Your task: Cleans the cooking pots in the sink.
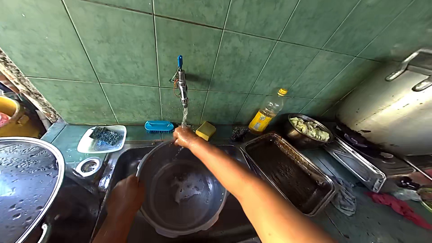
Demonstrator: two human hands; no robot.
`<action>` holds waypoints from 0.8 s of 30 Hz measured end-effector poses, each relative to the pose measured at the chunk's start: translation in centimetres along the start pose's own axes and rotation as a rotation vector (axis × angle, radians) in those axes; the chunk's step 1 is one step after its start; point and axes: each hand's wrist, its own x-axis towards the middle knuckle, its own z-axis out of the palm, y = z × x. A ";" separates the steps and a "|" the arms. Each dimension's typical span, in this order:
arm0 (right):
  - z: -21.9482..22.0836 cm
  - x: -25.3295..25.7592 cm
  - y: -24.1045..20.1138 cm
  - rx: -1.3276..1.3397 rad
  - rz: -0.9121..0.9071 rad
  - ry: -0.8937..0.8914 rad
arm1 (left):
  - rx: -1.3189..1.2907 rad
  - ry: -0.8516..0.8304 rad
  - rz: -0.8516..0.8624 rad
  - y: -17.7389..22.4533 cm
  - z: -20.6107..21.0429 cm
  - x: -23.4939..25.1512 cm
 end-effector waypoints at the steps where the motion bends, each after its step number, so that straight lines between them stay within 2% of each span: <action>1: -0.5 -0.4 0.7 0.017 0.073 0.019 | 0.024 -0.034 0.004 -0.8 -0.1 -0.7; 3: -1.1 -0.9 1.2 0.051 0.178 0.044 | 0.078 -0.087 0.029 -0.8 -0.8 -1.0; 4: -0.8 -0.6 0.8 0.050 0.170 0.055 | 0.078 -0.062 0.030 -0.2 -1.3 -0.6; 7: 0.1 1.0 -1.0 0.001 -0.018 0.042 | 0.040 0.133 0.083 1.4 -1.3 3.4; 9: -0.1 1.6 -1.2 -0.007 -0.107 0.024 | -0.013 0.147 0.099 1.5 -0.6 4.5; 13: -1.6 0.5 1.0 0.010 0.078 -0.010 | -0.103 0.200 0.011 -0.3 1.0 0.7; 16: -3.1 -0.1 1.5 -0.004 0.183 -0.038 | -0.318 0.268 -0.100 -0.9 2.8 -1.8; 20: -1.5 1.7 -2.1 -0.004 0.004 0.007 | -0.809 0.481 -0.130 -1.6 5.2 -2.6; 22: -0.9 2.3 -2.4 0.009 -0.130 0.040 | -0.899 0.572 -0.076 -1.5 6.2 -3.2; 24: -0.6 1.9 -1.0 0.071 -0.130 0.070 | -0.958 0.637 -0.064 -1.3 7.3 -4.3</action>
